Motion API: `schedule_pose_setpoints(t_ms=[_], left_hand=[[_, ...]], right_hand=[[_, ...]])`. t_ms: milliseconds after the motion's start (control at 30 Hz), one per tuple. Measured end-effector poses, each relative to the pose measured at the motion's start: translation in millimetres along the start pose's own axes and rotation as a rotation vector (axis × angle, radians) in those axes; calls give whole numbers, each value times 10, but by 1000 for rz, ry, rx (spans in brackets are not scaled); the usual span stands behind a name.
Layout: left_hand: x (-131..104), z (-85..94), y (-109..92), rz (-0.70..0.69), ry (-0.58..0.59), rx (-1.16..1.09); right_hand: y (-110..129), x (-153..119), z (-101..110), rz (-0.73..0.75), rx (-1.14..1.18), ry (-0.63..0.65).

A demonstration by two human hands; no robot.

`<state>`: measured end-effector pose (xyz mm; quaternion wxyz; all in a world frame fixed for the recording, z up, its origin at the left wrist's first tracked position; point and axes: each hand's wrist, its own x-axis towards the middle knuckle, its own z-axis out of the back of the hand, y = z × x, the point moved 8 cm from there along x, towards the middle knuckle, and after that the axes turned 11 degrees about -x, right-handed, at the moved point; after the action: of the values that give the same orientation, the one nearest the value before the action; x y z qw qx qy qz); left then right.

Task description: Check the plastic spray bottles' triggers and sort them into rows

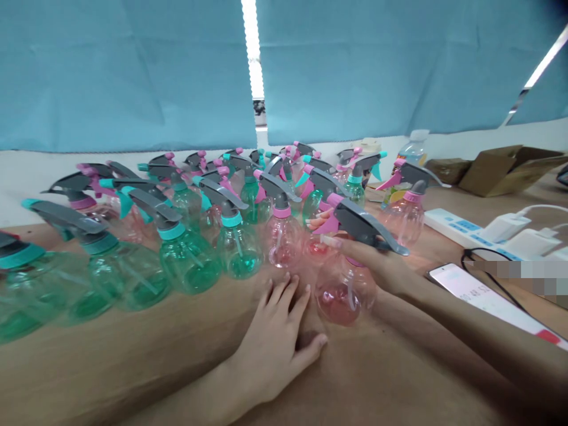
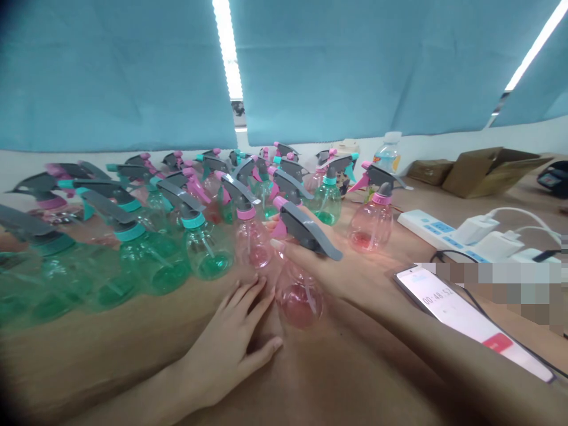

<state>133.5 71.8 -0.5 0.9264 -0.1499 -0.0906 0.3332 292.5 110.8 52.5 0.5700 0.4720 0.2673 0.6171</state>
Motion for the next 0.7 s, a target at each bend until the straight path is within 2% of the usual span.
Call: schedule_pose_setpoints(t_ms=[233,400,533,700], left_hand=[[-2,-6,12,4,7,5],[-2,3,4,-1,0,3],[-1,5,-1,-3,2,5],[-7,8,3,-2,-9,5]], right_hand=[[127,36,28,119,-49,34],[128,28,48,136,-73,-5],[169,15,26,122,-72,13],[198,-23,121,131,-194,47]])
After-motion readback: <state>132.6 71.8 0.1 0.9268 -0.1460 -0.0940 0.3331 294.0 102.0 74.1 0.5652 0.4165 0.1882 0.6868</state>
